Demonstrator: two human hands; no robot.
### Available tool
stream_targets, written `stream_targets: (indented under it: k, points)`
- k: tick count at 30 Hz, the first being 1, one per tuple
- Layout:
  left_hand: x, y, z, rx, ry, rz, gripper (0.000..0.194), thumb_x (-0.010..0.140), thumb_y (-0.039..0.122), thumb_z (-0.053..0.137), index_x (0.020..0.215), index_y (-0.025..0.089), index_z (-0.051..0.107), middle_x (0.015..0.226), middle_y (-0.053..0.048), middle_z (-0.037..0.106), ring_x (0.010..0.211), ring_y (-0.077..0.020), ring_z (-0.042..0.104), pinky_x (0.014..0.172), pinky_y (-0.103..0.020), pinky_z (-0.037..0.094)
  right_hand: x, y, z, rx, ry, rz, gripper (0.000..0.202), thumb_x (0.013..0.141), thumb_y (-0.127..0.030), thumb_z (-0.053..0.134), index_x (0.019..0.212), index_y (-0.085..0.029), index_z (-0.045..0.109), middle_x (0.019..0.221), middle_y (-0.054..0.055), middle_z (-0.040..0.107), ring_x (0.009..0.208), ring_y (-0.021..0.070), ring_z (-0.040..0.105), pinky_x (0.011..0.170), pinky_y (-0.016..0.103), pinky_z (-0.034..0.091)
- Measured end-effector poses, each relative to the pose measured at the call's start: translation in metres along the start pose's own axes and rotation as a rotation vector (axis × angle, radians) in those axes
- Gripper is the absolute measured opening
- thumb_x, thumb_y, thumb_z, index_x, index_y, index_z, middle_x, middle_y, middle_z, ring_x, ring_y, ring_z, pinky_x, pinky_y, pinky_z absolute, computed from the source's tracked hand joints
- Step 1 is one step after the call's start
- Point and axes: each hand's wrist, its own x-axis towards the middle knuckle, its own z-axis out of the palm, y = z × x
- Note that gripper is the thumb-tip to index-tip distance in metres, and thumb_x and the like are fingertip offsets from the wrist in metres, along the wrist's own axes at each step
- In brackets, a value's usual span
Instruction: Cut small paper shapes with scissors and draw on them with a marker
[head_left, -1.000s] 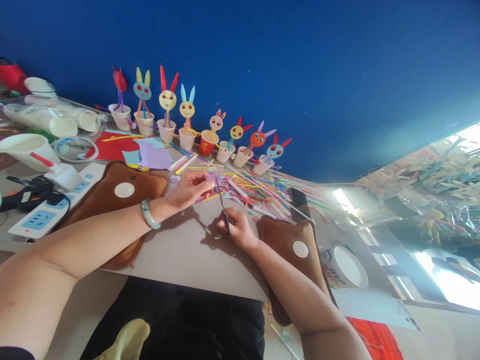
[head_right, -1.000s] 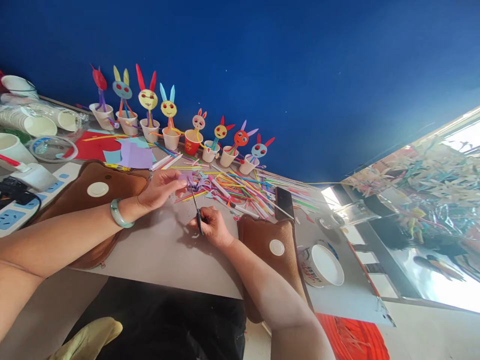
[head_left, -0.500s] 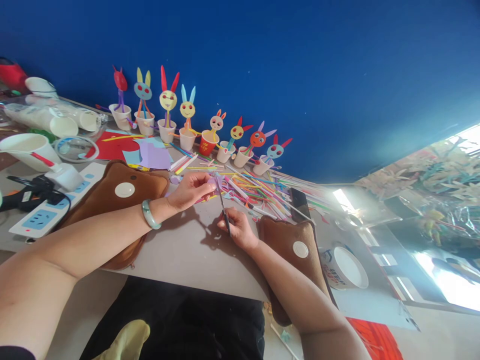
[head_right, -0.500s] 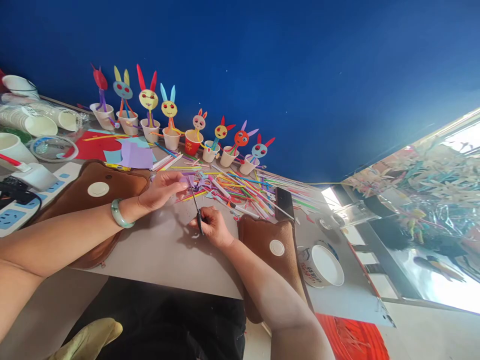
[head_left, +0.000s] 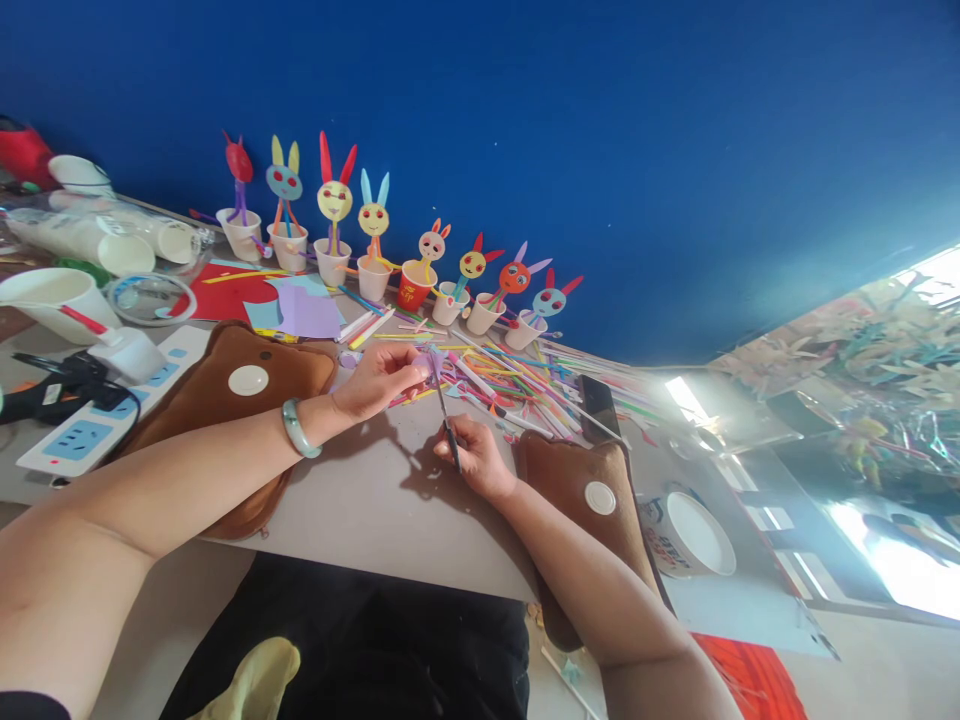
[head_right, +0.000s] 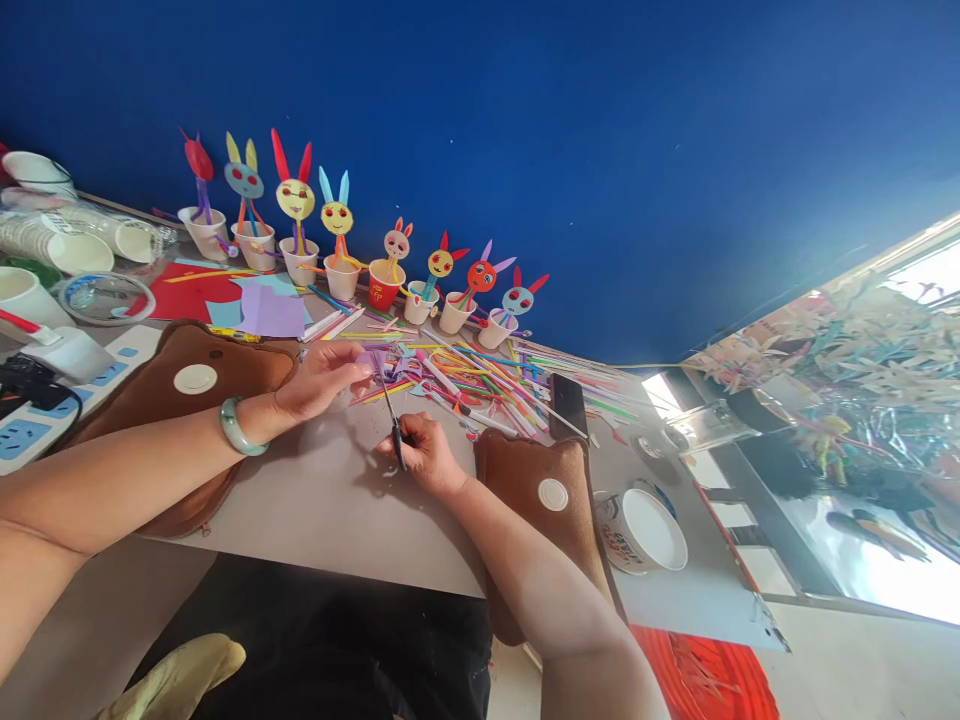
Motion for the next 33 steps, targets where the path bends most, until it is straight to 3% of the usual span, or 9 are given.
stream_targets:
  k: [10,33]
  points:
    - [0.0005,0.0005,-0.0006,0.051,0.038,0.015,0.026,0.074,0.033,0.065,0.059,0.017,0.053,0.052,0.002,0.052,0.049,-0.0075,0.046,0.045,-0.020,0.039,-0.0006,0.0001,0.0003,-0.008,0.005,0.008,0.058,0.078,-0.072,0.060,0.053,-0.020,0.049,0.055,0.001,0.052,0.063,0.0153,0.046,0.063,0.030,0.039]
    - [0.0020,-0.0022,-0.0026,0.060,0.055,0.053,0.026,0.077,0.033,0.066,0.061,0.016,0.056,0.054,0.002,0.055,0.051,-0.0085,0.049,0.049,-0.021,0.040,-0.0001,0.0020,0.0001,0.004,-0.008,0.003,0.060,0.078,-0.074,0.058,0.054,-0.020,0.046,0.055,0.000,0.047,0.062,0.0148,0.044,0.062,0.029,0.037]
